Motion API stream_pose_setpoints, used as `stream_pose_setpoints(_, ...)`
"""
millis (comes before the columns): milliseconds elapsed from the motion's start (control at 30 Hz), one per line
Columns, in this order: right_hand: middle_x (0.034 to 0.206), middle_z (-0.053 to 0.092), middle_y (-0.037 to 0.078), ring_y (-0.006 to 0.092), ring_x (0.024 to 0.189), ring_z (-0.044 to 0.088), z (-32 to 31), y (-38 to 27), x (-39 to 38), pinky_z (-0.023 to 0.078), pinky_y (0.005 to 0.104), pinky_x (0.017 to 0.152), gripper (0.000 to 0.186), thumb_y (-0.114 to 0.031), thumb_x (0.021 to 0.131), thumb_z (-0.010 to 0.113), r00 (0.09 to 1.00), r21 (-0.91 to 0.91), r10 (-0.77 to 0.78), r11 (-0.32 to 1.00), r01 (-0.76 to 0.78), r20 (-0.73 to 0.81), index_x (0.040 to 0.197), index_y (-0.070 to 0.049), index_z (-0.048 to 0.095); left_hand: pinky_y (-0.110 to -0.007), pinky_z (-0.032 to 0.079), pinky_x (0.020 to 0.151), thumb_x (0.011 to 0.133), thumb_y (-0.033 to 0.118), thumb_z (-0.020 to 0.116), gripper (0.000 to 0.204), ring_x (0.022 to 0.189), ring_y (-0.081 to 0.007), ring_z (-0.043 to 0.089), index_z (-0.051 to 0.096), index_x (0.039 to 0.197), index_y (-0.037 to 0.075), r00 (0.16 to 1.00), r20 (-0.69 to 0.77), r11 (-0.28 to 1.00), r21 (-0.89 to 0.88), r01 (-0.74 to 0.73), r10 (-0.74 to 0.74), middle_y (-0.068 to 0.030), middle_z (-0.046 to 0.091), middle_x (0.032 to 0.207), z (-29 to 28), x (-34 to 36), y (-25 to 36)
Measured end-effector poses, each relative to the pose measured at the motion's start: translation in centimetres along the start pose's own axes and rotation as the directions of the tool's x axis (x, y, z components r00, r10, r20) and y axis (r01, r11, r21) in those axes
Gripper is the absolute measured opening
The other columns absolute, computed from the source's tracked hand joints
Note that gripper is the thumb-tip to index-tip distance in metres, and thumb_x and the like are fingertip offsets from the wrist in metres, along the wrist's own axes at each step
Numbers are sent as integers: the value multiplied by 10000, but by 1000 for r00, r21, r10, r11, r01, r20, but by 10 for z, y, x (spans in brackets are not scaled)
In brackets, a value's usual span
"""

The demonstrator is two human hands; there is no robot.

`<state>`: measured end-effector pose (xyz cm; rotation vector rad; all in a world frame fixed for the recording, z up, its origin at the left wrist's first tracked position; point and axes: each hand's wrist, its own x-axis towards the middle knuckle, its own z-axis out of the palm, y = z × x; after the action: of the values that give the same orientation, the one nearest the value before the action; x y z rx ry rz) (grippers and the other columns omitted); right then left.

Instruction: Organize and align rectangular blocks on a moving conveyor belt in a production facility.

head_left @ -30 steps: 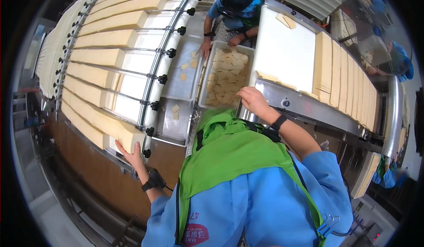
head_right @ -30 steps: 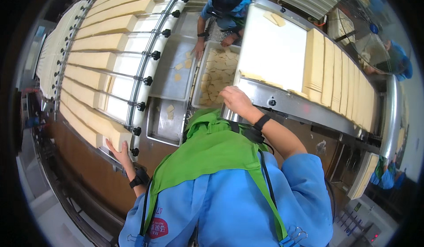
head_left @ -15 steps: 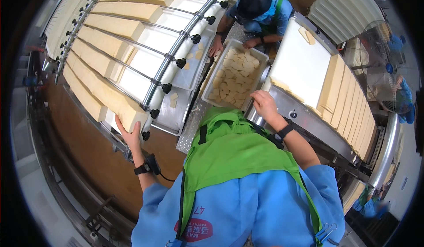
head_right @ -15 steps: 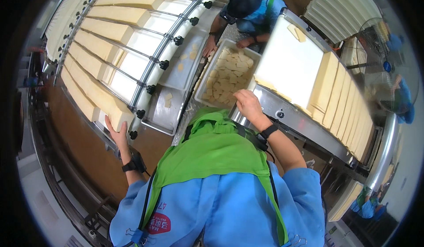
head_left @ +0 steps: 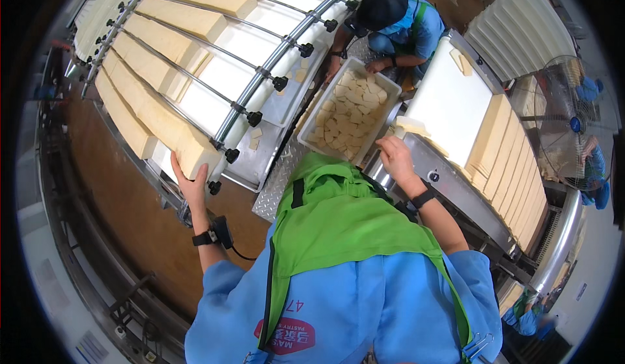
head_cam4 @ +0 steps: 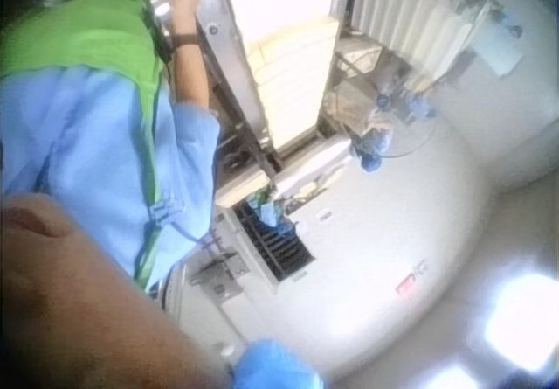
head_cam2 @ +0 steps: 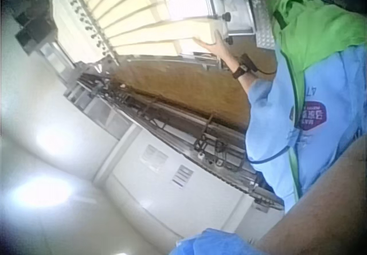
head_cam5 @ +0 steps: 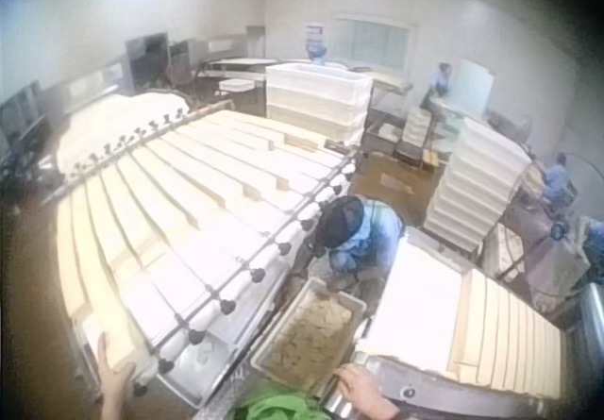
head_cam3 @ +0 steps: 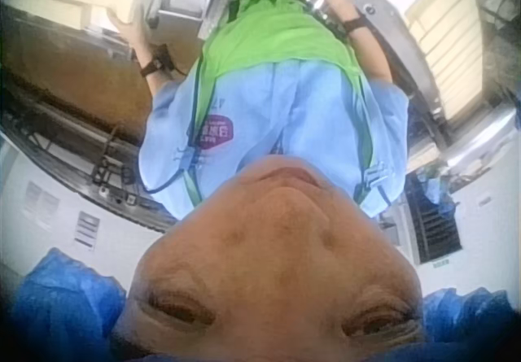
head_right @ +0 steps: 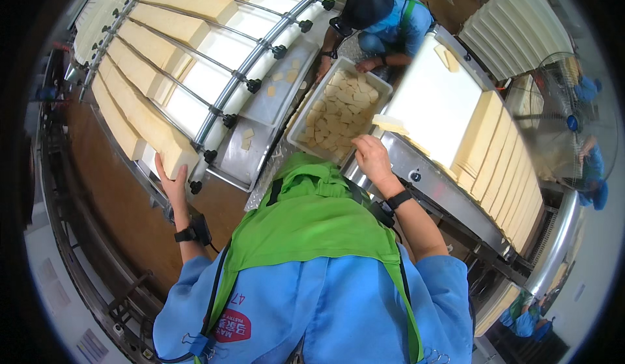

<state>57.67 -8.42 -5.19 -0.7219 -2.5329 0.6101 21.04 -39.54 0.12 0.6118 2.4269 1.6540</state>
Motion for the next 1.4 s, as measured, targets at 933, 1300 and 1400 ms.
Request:
stream_pose_setpoints(933,875,593,107,298,859,577,-7,-1,-4,480,366,762,221,29,669,582,1000,12,13,1000,-13,-5,878,-37,602,-307,352,963,737,84,701,785,1146,-229,442,264,1387,31,1000,-25,1000,22,-14,14,-147,417,1298,4,-2,4)
stream_pose_setpoints(1300,886,596,109,297,862,577,-9,0,-8,479,363,768,226,29,667,581,1000,8,22,1000,-22,-1,881,-39,607,-294,378,937,754,68,695,772,1115,-217,466,257,1388,18,1000,-27,1000,-28,-4,3,-151,427,1284,5,-3,-3)
stream_pose_setpoints(1400,889,595,109,298,862,576,-7,-1,-9,479,363,766,225,26,669,581,1000,9,19,1000,-19,-9,883,-38,607,-295,381,934,755,78,700,773,1111,-214,470,259,1387,17,1000,-30,999,-46,-1,0,-151,430,1282,4,-3,0)
